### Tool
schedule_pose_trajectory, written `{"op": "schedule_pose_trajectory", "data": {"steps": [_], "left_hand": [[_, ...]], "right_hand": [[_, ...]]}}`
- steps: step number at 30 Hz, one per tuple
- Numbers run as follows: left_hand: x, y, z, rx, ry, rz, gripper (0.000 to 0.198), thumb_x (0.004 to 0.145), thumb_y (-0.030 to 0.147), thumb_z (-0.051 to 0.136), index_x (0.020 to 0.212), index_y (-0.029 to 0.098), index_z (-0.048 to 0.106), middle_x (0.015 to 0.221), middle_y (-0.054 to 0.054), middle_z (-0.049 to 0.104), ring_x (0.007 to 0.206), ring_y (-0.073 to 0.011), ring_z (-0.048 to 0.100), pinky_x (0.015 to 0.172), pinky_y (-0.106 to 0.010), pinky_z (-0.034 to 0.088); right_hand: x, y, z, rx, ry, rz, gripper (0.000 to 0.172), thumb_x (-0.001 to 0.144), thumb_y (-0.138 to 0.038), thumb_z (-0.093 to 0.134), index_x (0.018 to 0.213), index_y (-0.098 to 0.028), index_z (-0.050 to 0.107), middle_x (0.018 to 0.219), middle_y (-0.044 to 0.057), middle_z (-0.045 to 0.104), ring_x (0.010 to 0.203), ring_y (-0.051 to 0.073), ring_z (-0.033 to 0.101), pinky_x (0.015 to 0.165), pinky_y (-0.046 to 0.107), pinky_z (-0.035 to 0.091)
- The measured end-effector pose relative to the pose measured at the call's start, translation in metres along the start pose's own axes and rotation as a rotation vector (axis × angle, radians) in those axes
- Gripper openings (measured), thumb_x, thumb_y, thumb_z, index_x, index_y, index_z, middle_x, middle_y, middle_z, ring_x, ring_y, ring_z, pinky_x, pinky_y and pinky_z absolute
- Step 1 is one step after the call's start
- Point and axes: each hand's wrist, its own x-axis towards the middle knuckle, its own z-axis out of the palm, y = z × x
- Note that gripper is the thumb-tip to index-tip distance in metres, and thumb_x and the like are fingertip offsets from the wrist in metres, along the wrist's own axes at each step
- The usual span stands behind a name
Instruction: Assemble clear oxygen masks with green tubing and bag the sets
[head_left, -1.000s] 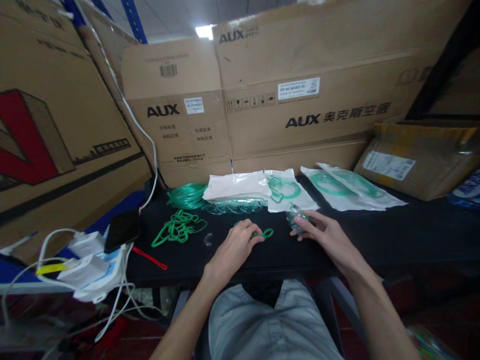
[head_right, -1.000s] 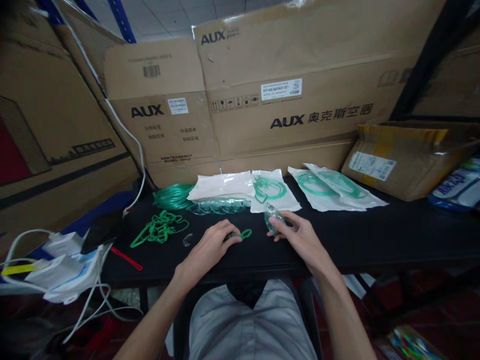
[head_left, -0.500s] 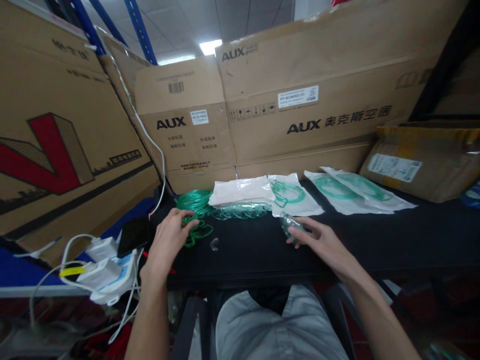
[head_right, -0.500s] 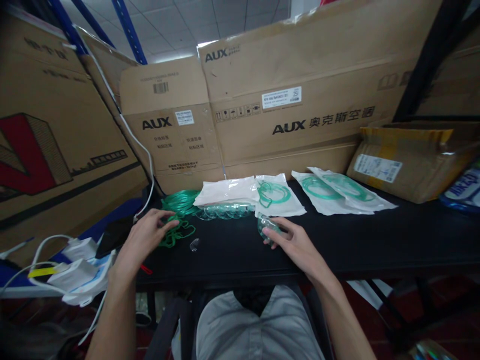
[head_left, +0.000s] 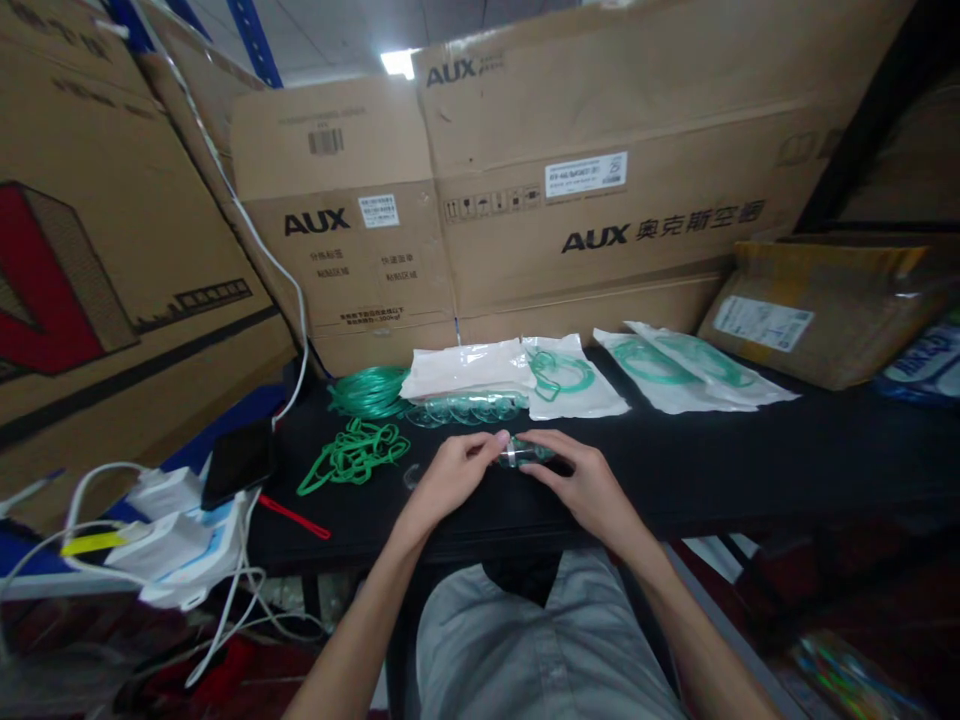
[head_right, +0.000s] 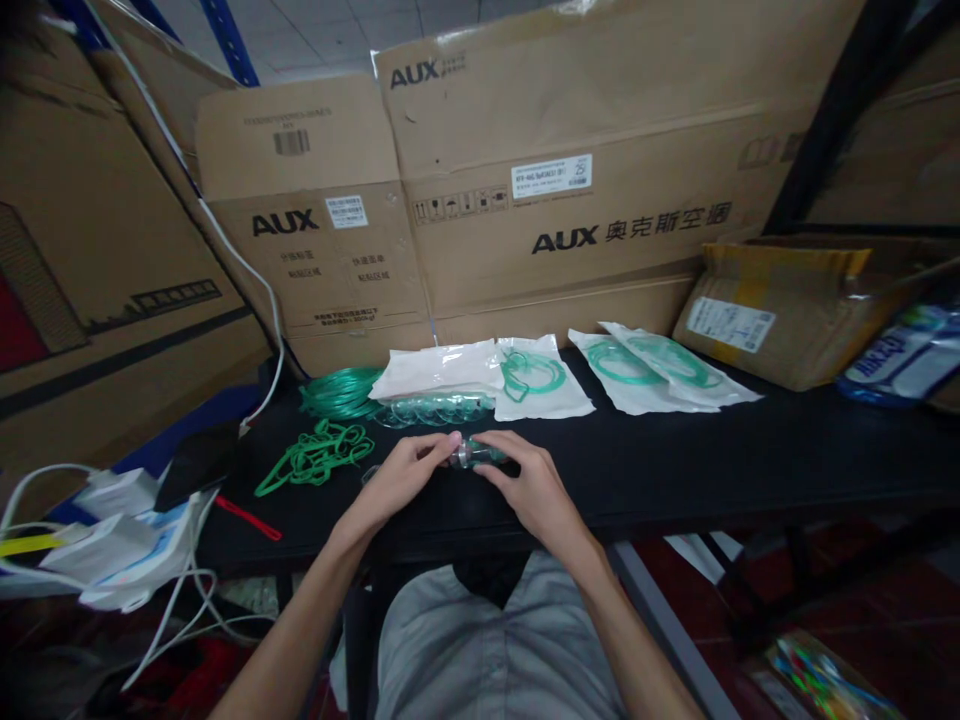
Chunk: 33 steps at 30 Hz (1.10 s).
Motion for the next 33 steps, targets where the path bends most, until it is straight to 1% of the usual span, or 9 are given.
{"op": "schedule_pose_trajectory", "data": {"steps": [4, 7, 12, 15, 18, 21, 26, 30, 33], "left_hand": [[0.007, -0.010, 0.007, -0.342, -0.050, -0.078, 0.040, 0.086, 0.051, 0.066, 0.096, 0.014, 0.077, 0.092, -0.004, 0.072, 0.094, -0.0201, 0.061, 0.088, -0.028, 0.043], [0.008, -0.012, 0.010, -0.457, -0.057, -0.128, 0.037, 0.082, 0.048, 0.072, 0.096, 0.014, 0.078, 0.093, -0.006, 0.073, 0.095, -0.0200, 0.062, 0.090, -0.029, 0.043], [0.009, -0.014, 0.010, -0.507, -0.059, -0.142, 0.038, 0.080, 0.048, 0.073, 0.092, 0.012, 0.079, 0.089, -0.008, 0.074, 0.086, -0.0184, 0.062, 0.082, -0.028, 0.043], [0.008, -0.012, 0.010, -0.564, -0.031, -0.130, 0.037, 0.078, 0.046, 0.074, 0.092, 0.012, 0.079, 0.095, -0.010, 0.075, 0.094, -0.0207, 0.064, 0.089, -0.030, 0.044], [0.006, -0.008, 0.009, -0.593, -0.060, -0.119, 0.035, 0.078, 0.043, 0.075, 0.095, 0.012, 0.079, 0.100, -0.011, 0.076, 0.100, -0.0220, 0.065, 0.095, -0.032, 0.044], [0.003, -0.006, 0.009, -0.570, -0.087, -0.102, 0.036, 0.082, 0.044, 0.072, 0.101, 0.013, 0.078, 0.105, -0.011, 0.075, 0.101, -0.0214, 0.065, 0.094, -0.031, 0.044], [0.005, -0.010, 0.009, -0.479, -0.061, -0.095, 0.035, 0.090, 0.044, 0.066, 0.108, 0.017, 0.078, 0.114, -0.010, 0.074, 0.107, -0.0214, 0.063, 0.088, -0.027, 0.045], [0.006, -0.009, 0.007, -0.496, -0.079, -0.087, 0.027, 0.090, 0.035, 0.066, 0.107, 0.018, 0.078, 0.116, -0.009, 0.073, 0.112, -0.0215, 0.061, 0.091, -0.027, 0.045], [0.004, -0.003, 0.004, -0.463, -0.088, -0.083, 0.027, 0.087, 0.027, 0.065, 0.108, 0.017, 0.078, 0.114, -0.008, 0.073, 0.108, -0.0206, 0.062, 0.087, -0.026, 0.047]], "right_hand": [[0.000, 0.005, -0.003, 0.010, -0.005, 0.002, 0.031, 0.086, -0.021, 0.070, 0.117, -0.027, 0.074, 0.118, 0.005, 0.072, 0.114, 0.024, 0.066, 0.103, 0.038, 0.050], [0.000, 0.008, -0.004, 0.050, -0.003, 0.020, 0.032, 0.086, -0.022, 0.070, 0.117, -0.027, 0.073, 0.119, 0.005, 0.071, 0.115, 0.024, 0.065, 0.102, 0.038, 0.051], [0.000, 0.009, -0.001, 0.067, -0.017, 0.027, 0.036, 0.084, -0.024, 0.071, 0.120, -0.027, 0.073, 0.123, 0.006, 0.070, 0.119, 0.024, 0.064, 0.106, 0.039, 0.049], [0.001, 0.005, 0.000, 0.065, -0.039, 0.016, 0.043, 0.083, -0.029, 0.075, 0.126, -0.027, 0.070, 0.129, 0.006, 0.068, 0.123, 0.025, 0.062, 0.109, 0.041, 0.048], [0.001, -0.001, 0.001, 0.047, -0.031, 0.035, 0.045, 0.085, -0.037, 0.075, 0.128, -0.025, 0.070, 0.133, 0.007, 0.067, 0.126, 0.026, 0.061, 0.111, 0.042, 0.045], [0.001, -0.005, 0.003, 0.022, 0.008, 0.072, 0.041, 0.090, -0.041, 0.069, 0.126, -0.023, 0.071, 0.133, 0.009, 0.068, 0.126, 0.028, 0.061, 0.112, 0.044, 0.044], [0.005, -0.005, 0.001, 0.150, 0.011, 0.197, 0.047, 0.083, -0.044, 0.075, 0.123, -0.020, 0.073, 0.124, 0.009, 0.072, 0.117, 0.030, 0.067, 0.105, 0.044, 0.050], [0.010, -0.004, 0.002, 0.225, 0.033, 0.322, 0.053, 0.078, -0.045, 0.078, 0.122, -0.015, 0.073, 0.119, 0.010, 0.075, 0.114, 0.031, 0.068, 0.105, 0.045, 0.050], [0.009, -0.003, 0.003, 0.224, 0.031, 0.329, 0.051, 0.078, -0.044, 0.078, 0.120, -0.015, 0.074, 0.117, 0.009, 0.075, 0.113, 0.031, 0.069, 0.105, 0.045, 0.051]]}}
